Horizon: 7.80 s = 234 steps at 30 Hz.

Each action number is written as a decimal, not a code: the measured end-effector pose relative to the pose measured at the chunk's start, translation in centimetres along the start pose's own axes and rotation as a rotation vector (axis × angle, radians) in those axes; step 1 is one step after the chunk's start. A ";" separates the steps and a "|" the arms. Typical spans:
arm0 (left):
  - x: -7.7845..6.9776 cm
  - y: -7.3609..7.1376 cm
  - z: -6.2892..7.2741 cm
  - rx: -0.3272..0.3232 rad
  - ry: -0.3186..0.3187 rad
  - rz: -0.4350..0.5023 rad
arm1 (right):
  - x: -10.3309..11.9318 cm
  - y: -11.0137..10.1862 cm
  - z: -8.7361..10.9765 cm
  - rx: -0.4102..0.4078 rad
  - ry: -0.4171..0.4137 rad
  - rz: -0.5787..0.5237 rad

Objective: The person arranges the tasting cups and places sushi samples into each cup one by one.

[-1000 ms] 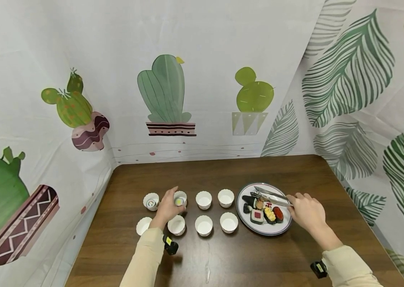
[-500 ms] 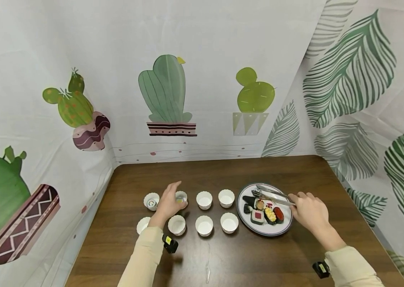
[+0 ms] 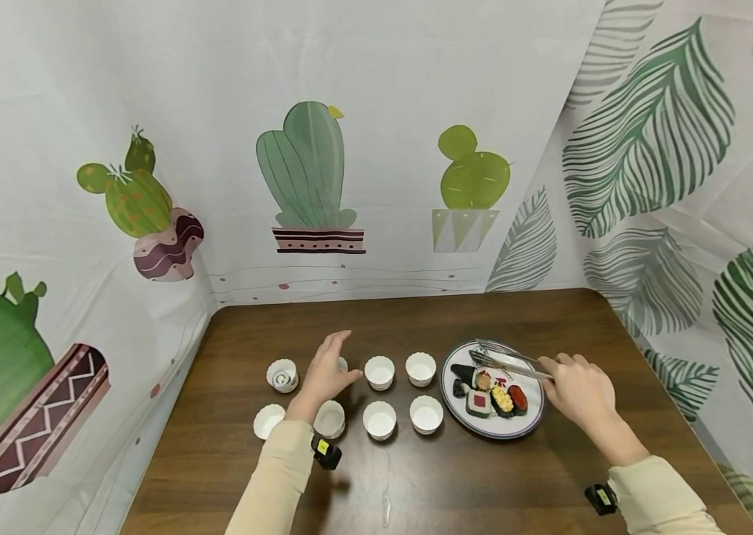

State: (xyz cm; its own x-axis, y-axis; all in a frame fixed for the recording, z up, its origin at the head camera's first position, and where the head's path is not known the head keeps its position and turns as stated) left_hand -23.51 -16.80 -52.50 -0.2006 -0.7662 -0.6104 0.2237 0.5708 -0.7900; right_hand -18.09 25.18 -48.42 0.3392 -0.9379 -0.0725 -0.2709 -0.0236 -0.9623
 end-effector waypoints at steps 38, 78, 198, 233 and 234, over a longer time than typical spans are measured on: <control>-1.0 5.6 -1.7 0.149 -0.022 -0.014 | 2.9 -1.8 -2.0 0.035 0.004 -0.030; -0.5 6.5 -2.2 0.108 -0.072 0.011 | 9.3 -1.7 -4.7 0.071 -0.116 -0.051; -0.2 6.6 -2.0 0.062 -0.041 0.045 | 2.8 -0.5 0.1 0.154 0.030 -0.101; -0.2 6.4 -1.9 0.084 -0.070 0.055 | 1.7 0.0 1.7 0.117 -0.005 -0.040; -0.3 6.4 -1.9 0.084 -0.070 0.058 | 1.7 0.1 1.6 0.121 -0.005 -0.040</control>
State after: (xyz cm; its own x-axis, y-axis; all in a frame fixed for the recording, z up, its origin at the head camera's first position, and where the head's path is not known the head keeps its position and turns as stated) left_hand -23.87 -12.37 -57.51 -0.1187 -0.7528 -0.6474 0.3132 0.5903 -0.7439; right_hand -16.10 24.18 -49.04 0.3518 -0.9354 -0.0341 -0.1466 -0.0191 -0.9890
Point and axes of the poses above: each hand's wrist, its own z-axis away from the middle knuckle, its own y-axis out of the palm, x = y × z, the point moved 2 cm from there along -z, towards the middle knuckle, and after that the axes turned 13 degrees about x, right-handed, at the moved point
